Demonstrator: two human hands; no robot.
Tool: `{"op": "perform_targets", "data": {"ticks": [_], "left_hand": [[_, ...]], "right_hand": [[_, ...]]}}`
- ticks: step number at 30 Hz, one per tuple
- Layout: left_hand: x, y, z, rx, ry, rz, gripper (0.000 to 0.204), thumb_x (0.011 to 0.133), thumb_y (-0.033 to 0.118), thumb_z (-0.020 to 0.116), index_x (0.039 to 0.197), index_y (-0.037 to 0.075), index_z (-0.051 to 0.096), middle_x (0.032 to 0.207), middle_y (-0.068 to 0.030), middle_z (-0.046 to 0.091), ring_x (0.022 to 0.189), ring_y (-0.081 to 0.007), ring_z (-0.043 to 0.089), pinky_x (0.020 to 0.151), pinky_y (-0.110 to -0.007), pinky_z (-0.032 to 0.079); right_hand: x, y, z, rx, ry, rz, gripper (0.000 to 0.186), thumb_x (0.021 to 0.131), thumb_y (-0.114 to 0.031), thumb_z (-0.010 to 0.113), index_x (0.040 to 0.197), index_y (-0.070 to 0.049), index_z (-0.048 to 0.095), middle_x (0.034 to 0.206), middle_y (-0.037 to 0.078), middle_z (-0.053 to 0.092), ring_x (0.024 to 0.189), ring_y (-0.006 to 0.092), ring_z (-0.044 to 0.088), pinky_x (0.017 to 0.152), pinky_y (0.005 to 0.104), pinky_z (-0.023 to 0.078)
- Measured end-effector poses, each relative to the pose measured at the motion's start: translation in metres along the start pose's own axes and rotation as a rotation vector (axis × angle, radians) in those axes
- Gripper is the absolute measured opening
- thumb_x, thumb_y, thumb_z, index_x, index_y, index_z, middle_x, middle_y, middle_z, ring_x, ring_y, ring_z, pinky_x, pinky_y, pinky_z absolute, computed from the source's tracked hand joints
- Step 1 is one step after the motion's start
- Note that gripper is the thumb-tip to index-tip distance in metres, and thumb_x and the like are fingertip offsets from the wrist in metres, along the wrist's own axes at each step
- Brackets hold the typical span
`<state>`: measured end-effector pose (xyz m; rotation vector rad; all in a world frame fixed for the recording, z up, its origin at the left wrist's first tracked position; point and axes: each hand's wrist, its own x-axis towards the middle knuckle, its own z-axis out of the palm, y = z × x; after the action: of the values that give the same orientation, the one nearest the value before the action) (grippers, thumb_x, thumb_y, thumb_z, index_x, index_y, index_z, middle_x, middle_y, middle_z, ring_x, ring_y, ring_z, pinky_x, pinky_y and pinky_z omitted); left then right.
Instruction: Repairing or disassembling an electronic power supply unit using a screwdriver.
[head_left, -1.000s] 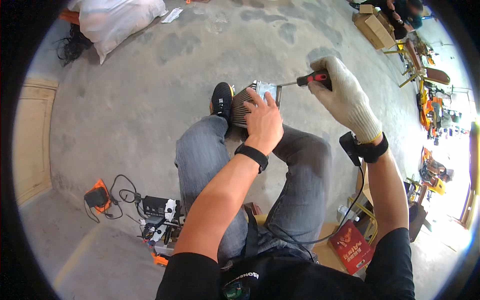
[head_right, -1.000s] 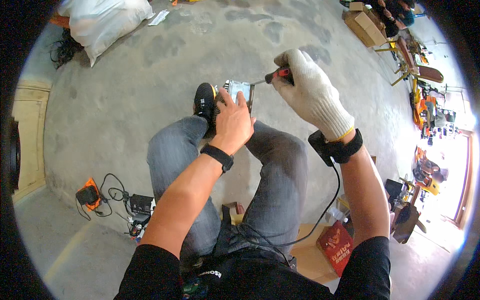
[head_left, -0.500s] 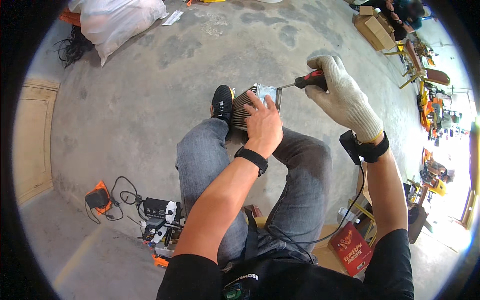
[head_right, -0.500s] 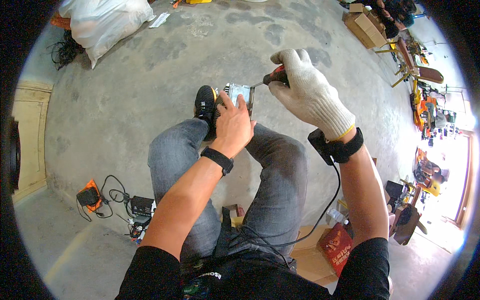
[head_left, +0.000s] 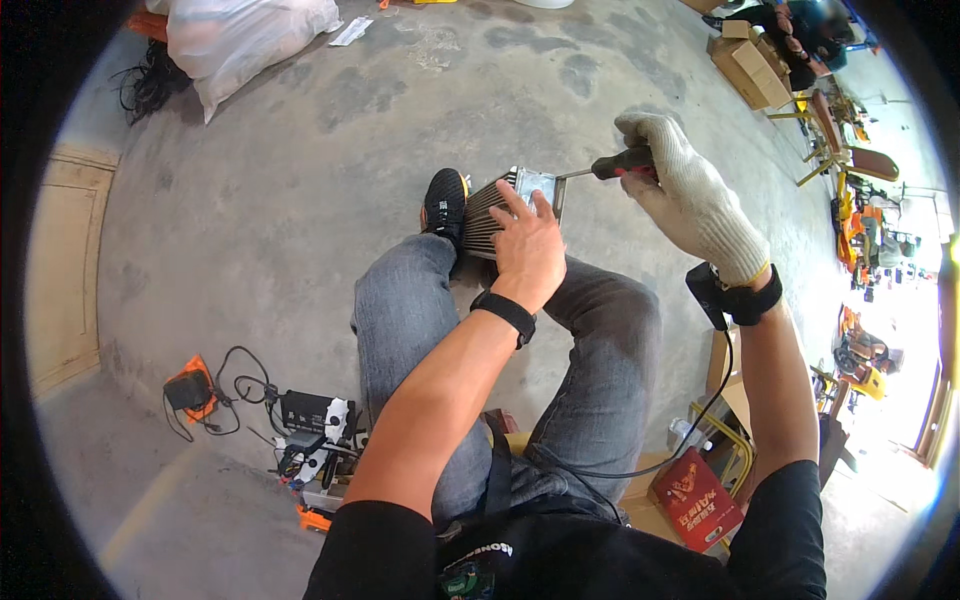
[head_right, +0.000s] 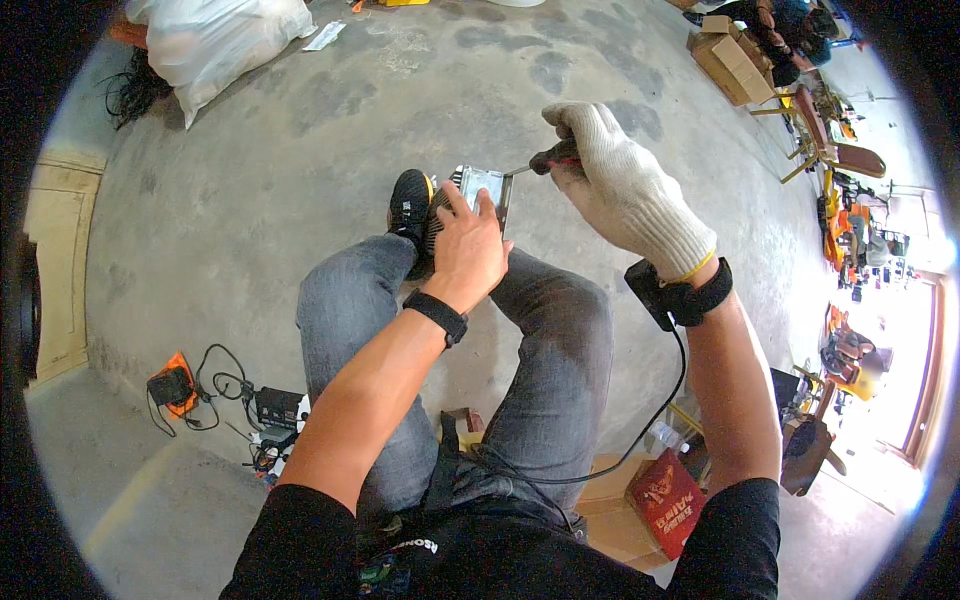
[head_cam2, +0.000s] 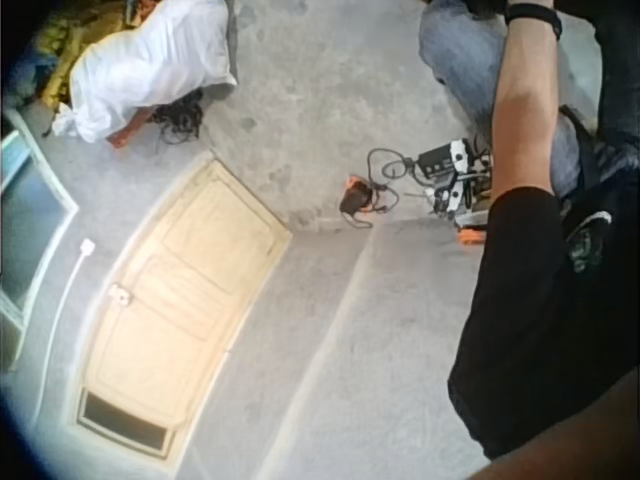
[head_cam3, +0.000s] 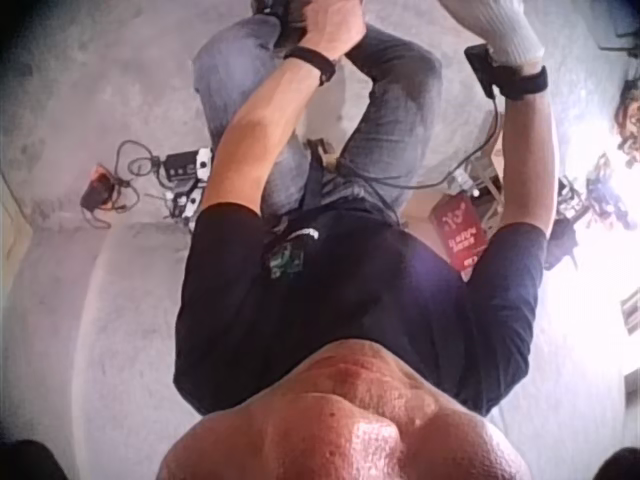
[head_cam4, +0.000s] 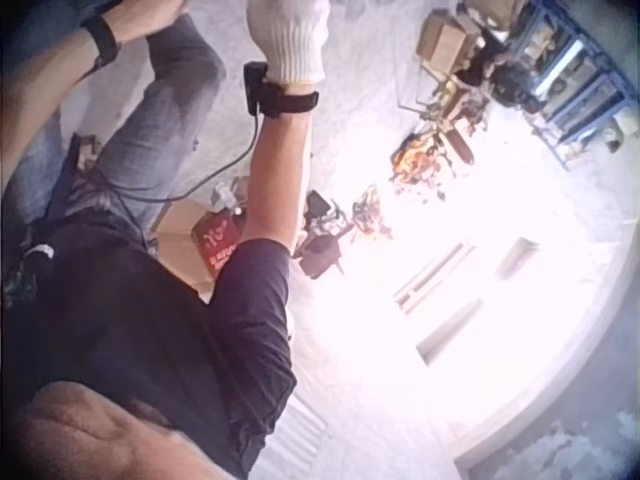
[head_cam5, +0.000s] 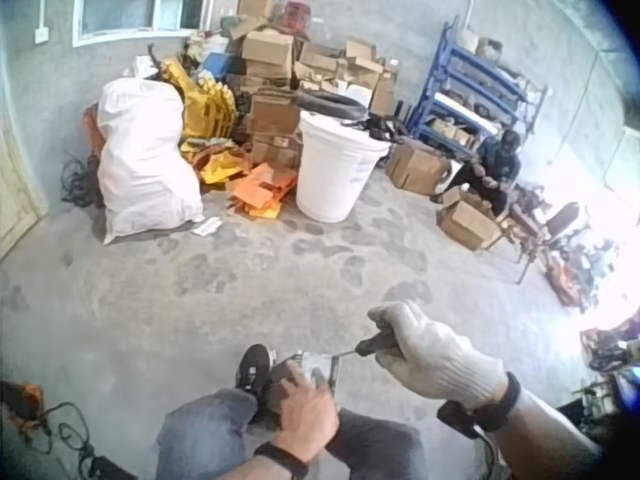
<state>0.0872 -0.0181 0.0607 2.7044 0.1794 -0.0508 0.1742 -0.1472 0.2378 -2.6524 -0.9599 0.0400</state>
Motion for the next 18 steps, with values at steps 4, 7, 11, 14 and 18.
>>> {"op": "perform_targets", "data": {"ticks": [4,7,11,14,18], "left_hand": [[0.003,0.0,-0.005,-0.081,-0.086,-0.045,0.075,0.086,0.025,0.076,0.147,-0.005,0.045,0.155,-0.0443,0.024,0.13,-0.0583,0.05,0.086,-0.051,0.061],[-0.005,0.001,-0.007,-0.093,-0.073,-0.027,0.079,0.083,0.027,0.08,0.145,-0.007,0.044,0.15,-0.0468,0.027,0.124,-0.058,0.053,0.086,-0.049,0.061],[-0.001,0.003,-0.01,-0.077,-0.044,-0.008,0.081,0.081,0.028,0.084,0.141,-0.01,0.045,0.145,-0.049,0.032,0.118,-0.0577,0.057,0.085,-0.046,0.062],[0.001,0.001,-0.003,-0.053,-0.006,-0.009,0.081,0.08,0.028,0.084,0.14,-0.01,0.045,0.145,-0.0492,0.032,0.117,-0.0574,0.057,0.084,-0.046,0.062],[0.001,0.0,-0.001,-0.056,-0.003,-0.016,0.081,0.08,0.028,0.084,0.14,-0.011,0.045,0.145,-0.0492,0.032,0.118,-0.0574,0.057,0.082,-0.045,0.063]], "right_hand": [[0.011,-0.012,0.008,-0.132,-0.074,0.312,0.05,0.094,-0.027,0.068,0.134,-0.004,0.051,0.12,0.024,0.065,0.107,0.0381,0.069,0.087,0.0465,0.056],[0.009,-0.014,0.002,-0.105,-0.044,0.281,0.047,0.095,-0.025,0.067,0.134,-0.003,0.052,0.119,0.024,0.066,0.107,0.0391,0.068,0.088,0.0467,0.055],[-0.002,0.001,-0.002,-0.088,-0.051,0.036,0.043,0.095,-0.022,0.066,0.13,-0.003,0.052,0.113,0.02,0.07,0.101,0.0399,0.07,0.086,0.046,0.056],[0.002,0.0,0.004,-0.071,-0.061,0.177,0.041,0.094,-0.019,0.067,0.129,-0.003,0.052,0.117,0.019,0.068,0.104,0.0386,0.069,0.087,0.046,0.055],[0.011,-0.012,0.002,-0.153,-0.094,0.368,0.039,0.093,-0.017,0.067,0.127,-0.003,0.054,0.113,0.017,0.07,0.105,0.0373,0.069,0.086,0.0452,0.055]]}}
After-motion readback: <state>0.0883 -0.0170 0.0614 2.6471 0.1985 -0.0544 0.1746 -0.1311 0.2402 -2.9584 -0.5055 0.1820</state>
